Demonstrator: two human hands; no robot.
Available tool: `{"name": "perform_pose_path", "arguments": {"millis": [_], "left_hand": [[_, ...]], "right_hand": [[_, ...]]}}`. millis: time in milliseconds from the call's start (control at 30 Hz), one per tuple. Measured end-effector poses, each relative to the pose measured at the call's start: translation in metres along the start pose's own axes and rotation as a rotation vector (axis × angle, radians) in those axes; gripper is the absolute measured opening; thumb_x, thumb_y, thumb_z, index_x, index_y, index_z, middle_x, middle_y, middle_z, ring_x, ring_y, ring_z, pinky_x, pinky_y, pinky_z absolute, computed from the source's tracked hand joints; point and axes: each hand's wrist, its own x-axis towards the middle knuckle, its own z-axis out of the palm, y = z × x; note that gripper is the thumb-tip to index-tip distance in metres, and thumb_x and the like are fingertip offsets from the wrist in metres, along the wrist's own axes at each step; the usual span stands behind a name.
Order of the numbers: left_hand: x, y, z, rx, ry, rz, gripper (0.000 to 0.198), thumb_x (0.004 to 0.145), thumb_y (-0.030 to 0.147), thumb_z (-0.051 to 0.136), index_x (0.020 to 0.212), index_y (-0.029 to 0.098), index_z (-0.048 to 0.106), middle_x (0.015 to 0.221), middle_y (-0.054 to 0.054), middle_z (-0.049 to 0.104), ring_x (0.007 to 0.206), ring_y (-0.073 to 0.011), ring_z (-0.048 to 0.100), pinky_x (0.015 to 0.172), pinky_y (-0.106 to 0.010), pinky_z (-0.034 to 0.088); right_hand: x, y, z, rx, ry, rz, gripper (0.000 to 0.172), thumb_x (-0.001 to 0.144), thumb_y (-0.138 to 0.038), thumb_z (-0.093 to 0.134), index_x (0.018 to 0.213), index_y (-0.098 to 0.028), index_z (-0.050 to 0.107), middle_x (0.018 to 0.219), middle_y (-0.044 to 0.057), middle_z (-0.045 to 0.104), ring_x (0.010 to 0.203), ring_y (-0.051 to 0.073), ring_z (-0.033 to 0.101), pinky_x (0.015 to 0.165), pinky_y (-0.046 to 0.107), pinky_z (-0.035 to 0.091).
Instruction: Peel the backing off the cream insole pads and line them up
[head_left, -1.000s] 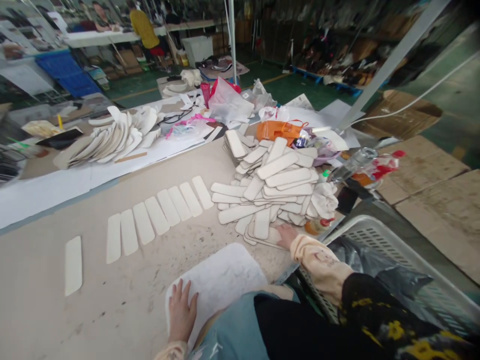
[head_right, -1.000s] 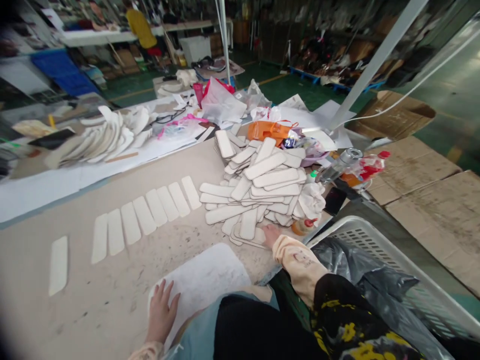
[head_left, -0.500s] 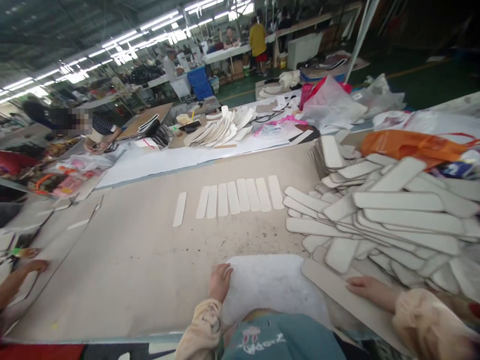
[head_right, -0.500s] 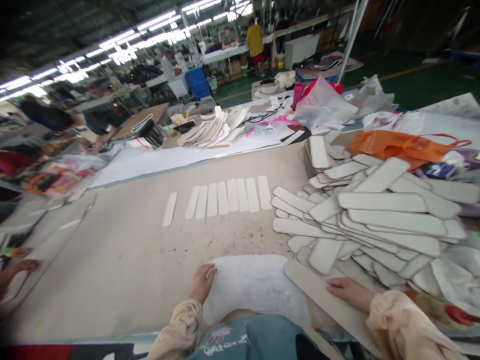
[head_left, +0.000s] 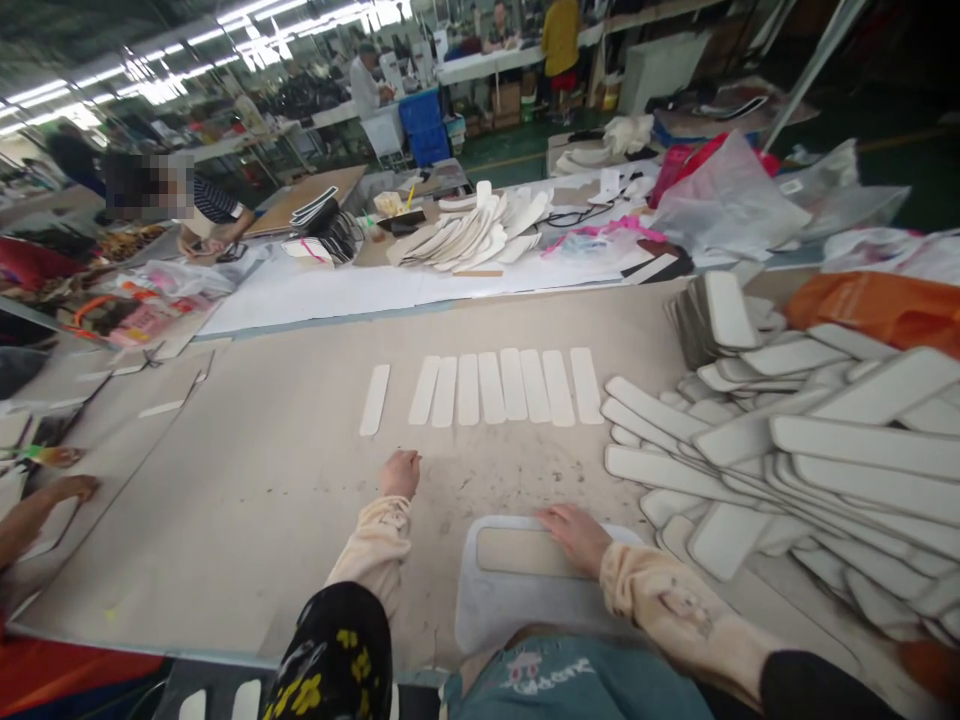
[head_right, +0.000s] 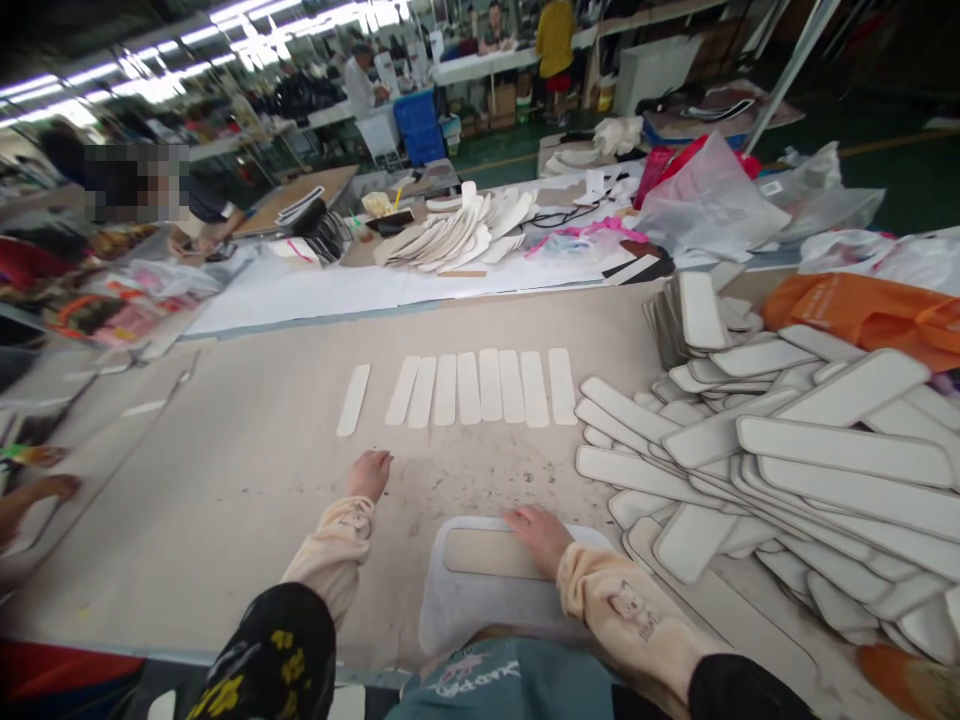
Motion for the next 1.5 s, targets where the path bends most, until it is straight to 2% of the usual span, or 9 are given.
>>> {"name": "perform_pose_path", "arguments": {"millis": [233, 433, 733, 833, 967, 1067, 1233, 1367, 1500], "left_hand": [[0.075, 0.004, -0.001, 0.102, -0.067, 0.065, 0.036, 0.088, 0.03, 0.033, 0.101, 0.016, 0.063, 0.105, -0.013, 0.057, 0.09, -0.0192, 0.058, 0.075, -0.03, 0.042], [0.107, 0.006, 0.014, 0.247, -0.141, 0.206, 0.032, 0.084, 0.017, 0.034, 0.094, 0.013, 0.064, 0.099, -0.016, 0.057, 0.091, -0.0225, 0.058, 0.074, -0.033, 0.044], [0.125, 0.019, 0.009, 0.353, -0.133, 0.225, 0.031, 0.082, 0.02, 0.034, 0.094, 0.012, 0.061, 0.099, -0.016, 0.057, 0.088, -0.0251, 0.06, 0.068, -0.034, 0.046], [0.106, 0.021, -0.007, 0.237, 0.022, 0.271, 0.029, 0.081, 0.027, 0.036, 0.087, 0.013, 0.061, 0.095, -0.013, 0.058, 0.082, -0.0228, 0.059, 0.066, -0.032, 0.044], [0.042, 0.025, -0.047, -0.134, 0.156, 0.397, 0.015, 0.075, 0.027, 0.044, 0.074, 0.017, 0.056, 0.078, -0.004, 0.057, 0.071, -0.0156, 0.055, 0.065, -0.026, 0.042], [-0.021, 0.031, -0.083, -0.435, 0.024, 0.498, 0.009, 0.073, 0.027, 0.048, 0.07, 0.019, 0.052, 0.072, -0.001, 0.054, 0.069, -0.0138, 0.052, 0.062, -0.024, 0.041], [-0.105, 0.047, -0.124, -0.752, -0.364, 0.637, 0.014, 0.08, 0.028, 0.047, 0.069, 0.02, 0.05, 0.07, -0.002, 0.052, 0.069, -0.0141, 0.05, 0.063, -0.025, 0.04], [-0.138, 0.059, -0.126, -0.854, -0.56, 0.623, 0.019, 0.081, 0.031, 0.047, 0.067, 0.019, 0.05, 0.069, -0.003, 0.05, 0.068, -0.0148, 0.049, 0.063, -0.025, 0.039], [-0.152, 0.059, -0.11, -0.894, -0.625, 0.531, 0.022, 0.081, 0.033, 0.049, 0.065, 0.018, 0.049, 0.069, -0.003, 0.048, 0.067, -0.0141, 0.047, 0.062, -0.025, 0.037]], "right_hand": [[-0.046, 0.021, 0.007, 0.1, 0.08, 0.028, 0.043, 0.082, -0.015, 0.037, 0.123, -0.02, 0.05, 0.114, 0.012, 0.054, 0.105, 0.022, 0.051, 0.09, 0.038, 0.047], [-0.094, 0.029, 0.011, 0.163, 0.069, 0.286, 0.041, 0.087, -0.026, 0.037, 0.127, -0.021, 0.047, 0.12, 0.011, 0.052, 0.11, 0.022, 0.05, 0.092, 0.036, 0.048], [-0.083, 0.024, 0.002, 0.347, 0.099, 0.326, 0.041, 0.087, -0.024, 0.039, 0.128, -0.022, 0.045, 0.115, 0.009, 0.055, 0.105, 0.019, 0.053, 0.09, 0.032, 0.047], [-0.072, 0.025, -0.006, 0.4, 0.147, 0.324, 0.04, 0.086, -0.024, 0.039, 0.125, -0.021, 0.048, 0.11, 0.01, 0.057, 0.098, 0.018, 0.055, 0.088, 0.033, 0.047], [-0.052, 0.027, -0.02, 0.541, 0.248, 0.404, 0.036, 0.085, -0.028, 0.043, 0.118, -0.019, 0.054, 0.101, 0.009, 0.06, 0.087, 0.018, 0.057, 0.08, 0.034, 0.048], [-0.032, 0.024, -0.028, 0.709, 0.299, 0.511, 0.036, 0.083, -0.033, 0.049, 0.115, -0.018, 0.057, 0.1, 0.007, 0.061, 0.084, 0.017, 0.057, 0.079, 0.033, 0.048], [0.004, 0.01, -0.035, 1.143, 0.25, 0.669, 0.042, 0.084, -0.037, 0.051, 0.121, -0.019, 0.053, 0.1, 0.005, 0.062, 0.077, 0.013, 0.059, 0.065, 0.025, 0.05], [0.009, 0.0, -0.042, 1.319, 0.214, 0.673, 0.038, 0.082, -0.036, 0.053, 0.116, -0.019, 0.057, 0.107, 0.005, 0.061, 0.073, 0.01, 0.058, 0.056, 0.02, 0.048], [-0.013, 0.0, -0.046, 1.307, 0.221, 0.629, 0.031, 0.075, -0.037, 0.061, 0.097, -0.017, 0.067, 0.079, 0.002, 0.065, 0.067, 0.01, 0.058, 0.06, 0.021, 0.049]]}}
